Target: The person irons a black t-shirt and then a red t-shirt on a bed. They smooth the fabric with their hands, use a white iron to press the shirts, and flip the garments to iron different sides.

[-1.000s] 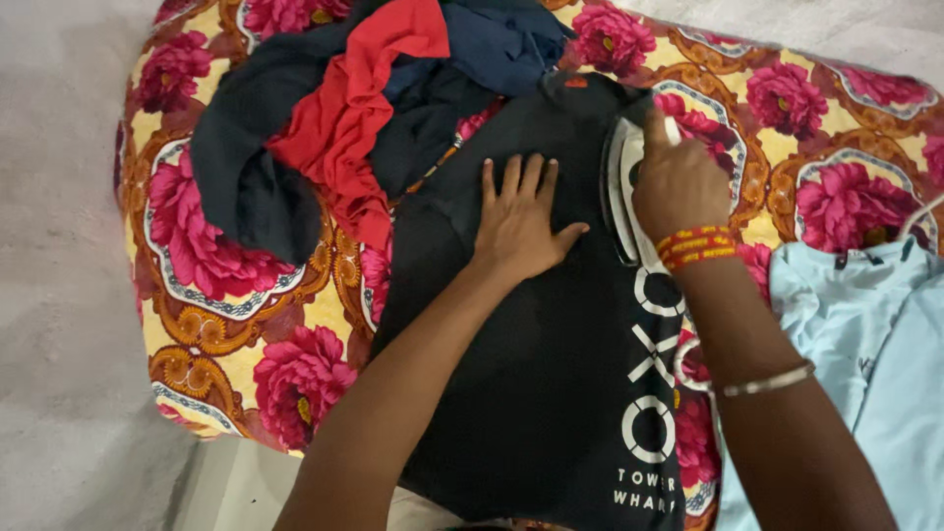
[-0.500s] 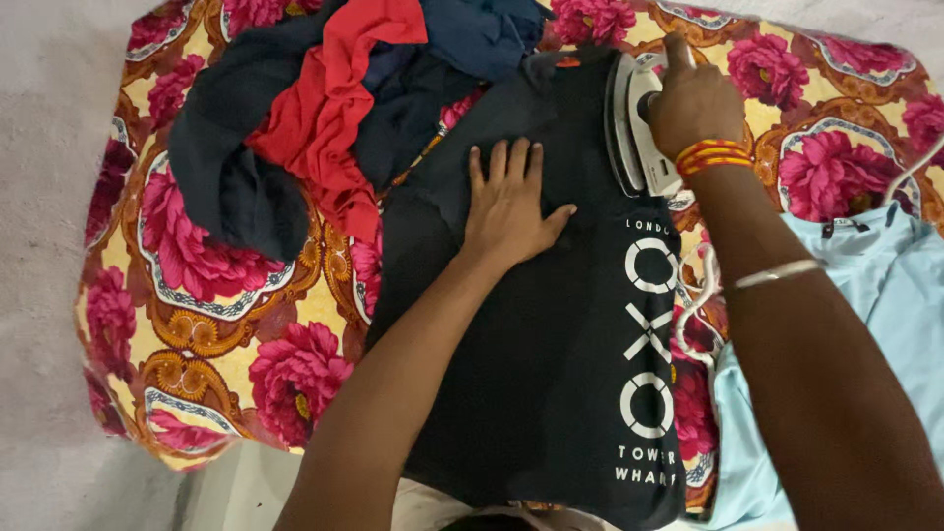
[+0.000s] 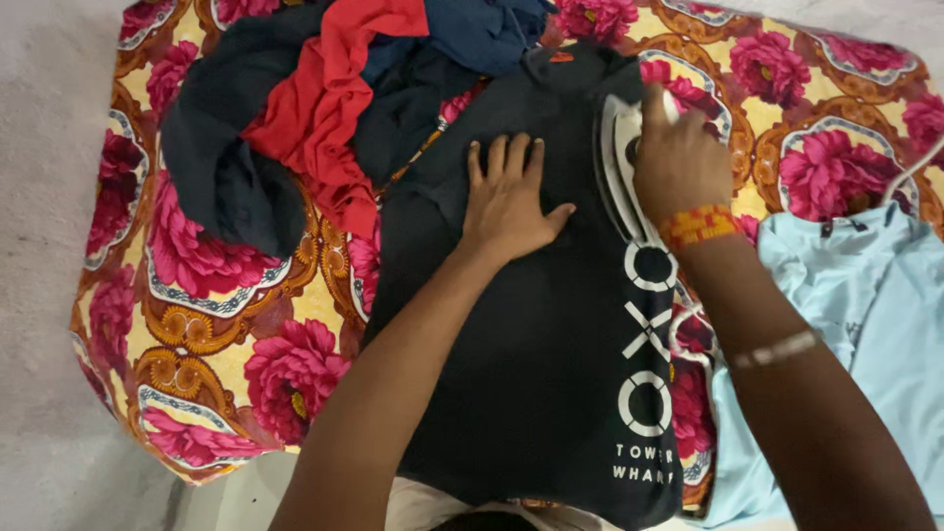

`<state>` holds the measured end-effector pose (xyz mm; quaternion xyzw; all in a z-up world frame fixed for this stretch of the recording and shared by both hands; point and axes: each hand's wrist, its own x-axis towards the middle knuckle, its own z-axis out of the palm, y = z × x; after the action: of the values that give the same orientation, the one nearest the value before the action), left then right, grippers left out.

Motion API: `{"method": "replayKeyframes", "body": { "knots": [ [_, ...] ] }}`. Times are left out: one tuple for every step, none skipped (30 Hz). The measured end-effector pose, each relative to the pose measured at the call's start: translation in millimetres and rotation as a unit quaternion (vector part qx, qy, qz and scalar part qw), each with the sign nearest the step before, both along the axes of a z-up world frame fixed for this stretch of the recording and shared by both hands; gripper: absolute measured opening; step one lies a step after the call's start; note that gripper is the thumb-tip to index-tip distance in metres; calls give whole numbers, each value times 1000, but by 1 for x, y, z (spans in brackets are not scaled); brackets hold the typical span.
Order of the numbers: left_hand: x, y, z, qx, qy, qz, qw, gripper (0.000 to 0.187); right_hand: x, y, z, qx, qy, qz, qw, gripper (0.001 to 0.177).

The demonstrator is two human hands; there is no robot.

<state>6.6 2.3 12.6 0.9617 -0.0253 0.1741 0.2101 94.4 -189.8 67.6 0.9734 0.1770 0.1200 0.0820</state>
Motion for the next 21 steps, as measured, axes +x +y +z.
{"method": "replayKeyframes", "body": {
  "knots": [
    [0,-1,1,-1,0,1,1000,94,12,-1,1,1,-15,3,1000,57],
    [1,-1,1,-1,0,2,1000,94,22,-1,3,3,-31,6,1000,59],
    [-1,1,1,-2,2,6,1000,95,27,1,3,4,-44,12,999,61],
    [-1,0,1,-4,9,5,1000,95,25,0,2,18,-10,16,1000,57],
    [-1,0,2,-5,15,5,1000,94,20,-2,3,33,23,21,999,53],
    [-1,0,2,-7,21,6,1000,94,13,-3,5,47,57,26,997,49],
    [0,2,2,-1,18,5,1000,94,1,-6,4,54,69,36,996,55],
    [0,3,2,4,15,5,1000,94,-14,-10,1,60,81,46,994,62],
    [1,1,1,6,13,3,1000,94,-23,-13,2,64,94,54,992,68],
    [1,-1,0,2,12,4,1000,94,-23,-15,4,58,88,45,993,66],
    [1,0,-1,1,11,4,1000,94,-23,-17,4,54,81,37,995,64],
    [0,0,-2,-1,10,4,1000,93,-22,-19,3,51,75,28,995,62],
    [1,0,-1,0,12,4,1000,93,-15,-20,3,53,65,10,996,59],
    [1,-1,-1,0,14,4,1000,93,-3,-18,4,55,54,-9,997,57],
    [1,0,-1,1,16,5,1000,94,7,-17,4,58,45,-25,997,54],
    [-1,-1,0,0,16,4,1000,94,15,-19,6,66,39,-17,997,60],
    [-1,-1,1,1,13,3,1000,94,22,-20,9,75,31,-7,997,65],
    [0,1,3,1,11,3,1000,94,27,-19,10,85,24,2,996,70],
    [-1,1,3,0,13,2,1000,93,26,-20,9,85,37,7,996,68],
    [0,2,4,0,15,1,1000,93,22,-22,8,85,51,12,995,66],
    [1,2,4,-2,17,-1,1000,93,17,-25,8,84,64,14,994,64]
  ]
}}
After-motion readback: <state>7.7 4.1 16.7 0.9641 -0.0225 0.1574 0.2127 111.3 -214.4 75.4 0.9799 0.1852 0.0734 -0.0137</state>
